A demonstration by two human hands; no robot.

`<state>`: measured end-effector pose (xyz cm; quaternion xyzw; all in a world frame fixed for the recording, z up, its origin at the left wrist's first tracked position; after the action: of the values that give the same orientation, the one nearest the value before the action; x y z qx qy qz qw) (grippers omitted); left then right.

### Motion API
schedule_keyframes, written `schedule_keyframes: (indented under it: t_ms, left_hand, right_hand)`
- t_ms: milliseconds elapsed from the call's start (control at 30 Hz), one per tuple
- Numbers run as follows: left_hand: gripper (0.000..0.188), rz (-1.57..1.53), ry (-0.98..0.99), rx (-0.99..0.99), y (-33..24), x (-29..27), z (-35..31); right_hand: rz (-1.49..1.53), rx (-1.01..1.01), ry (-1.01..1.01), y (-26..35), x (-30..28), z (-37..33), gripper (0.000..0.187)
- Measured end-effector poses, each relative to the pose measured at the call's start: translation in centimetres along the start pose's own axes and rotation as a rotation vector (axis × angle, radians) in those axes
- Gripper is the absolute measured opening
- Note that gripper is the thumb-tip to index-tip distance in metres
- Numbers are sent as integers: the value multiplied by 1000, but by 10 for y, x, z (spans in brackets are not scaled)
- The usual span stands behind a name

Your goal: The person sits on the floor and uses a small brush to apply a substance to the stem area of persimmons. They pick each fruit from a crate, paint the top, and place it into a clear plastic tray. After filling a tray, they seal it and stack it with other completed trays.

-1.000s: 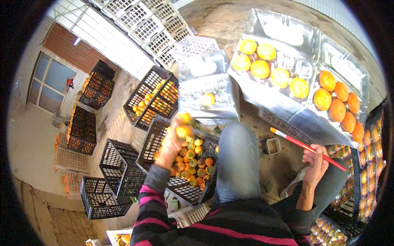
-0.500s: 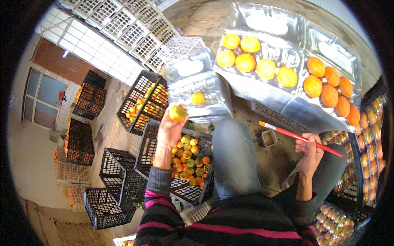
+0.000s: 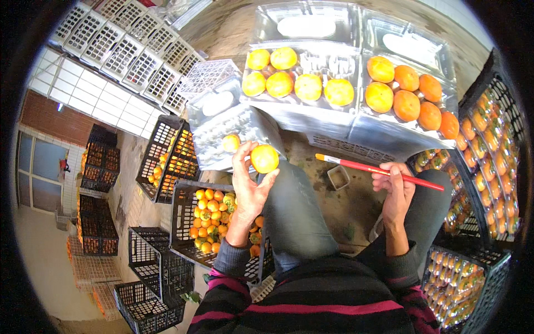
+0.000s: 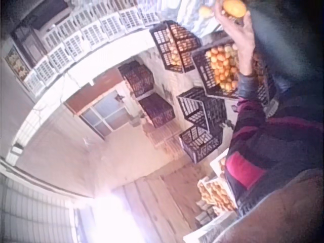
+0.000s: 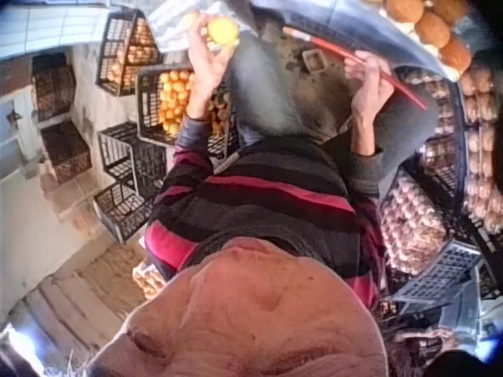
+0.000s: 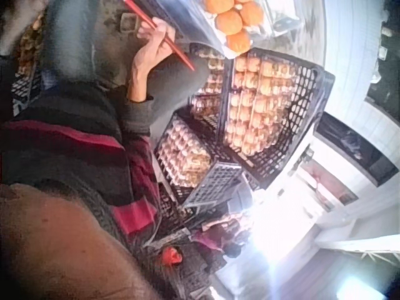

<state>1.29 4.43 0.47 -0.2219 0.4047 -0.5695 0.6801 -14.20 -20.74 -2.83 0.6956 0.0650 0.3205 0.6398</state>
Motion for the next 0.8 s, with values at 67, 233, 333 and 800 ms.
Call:
schedule_keyframes:
  t_ms: [67, 233, 333, 800]
  left_hand:
    - [65, -327, -13, -205, 1, 12, -5]
    - [63, -1066, 182, -960, 5, 29, -16]
    - [61, -1119, 215, -1040, 8, 40, -24]
    - [55, -967, 240, -998, 6, 49, -30]
  right_hand:
    - [45, -3, 1, 0, -1, 0, 27]
    - [179, 3, 54, -1, -3, -2, 29]
    - [214, 7, 124, 0, -2, -5, 29]
    - [172, 14, 110, 3, 2, -11, 22]
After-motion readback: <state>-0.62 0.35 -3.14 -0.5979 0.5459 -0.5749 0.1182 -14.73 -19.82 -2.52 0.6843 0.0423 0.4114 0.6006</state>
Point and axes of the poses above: each hand's wrist, its own z-axis towards the middle knuckle, its own x-axis out of the palm, y = z × x, the point moved 1 cm from there along z, towards the middle knuckle, and after that the axes turned 13 degrees about -y, right-handed, at the moved point
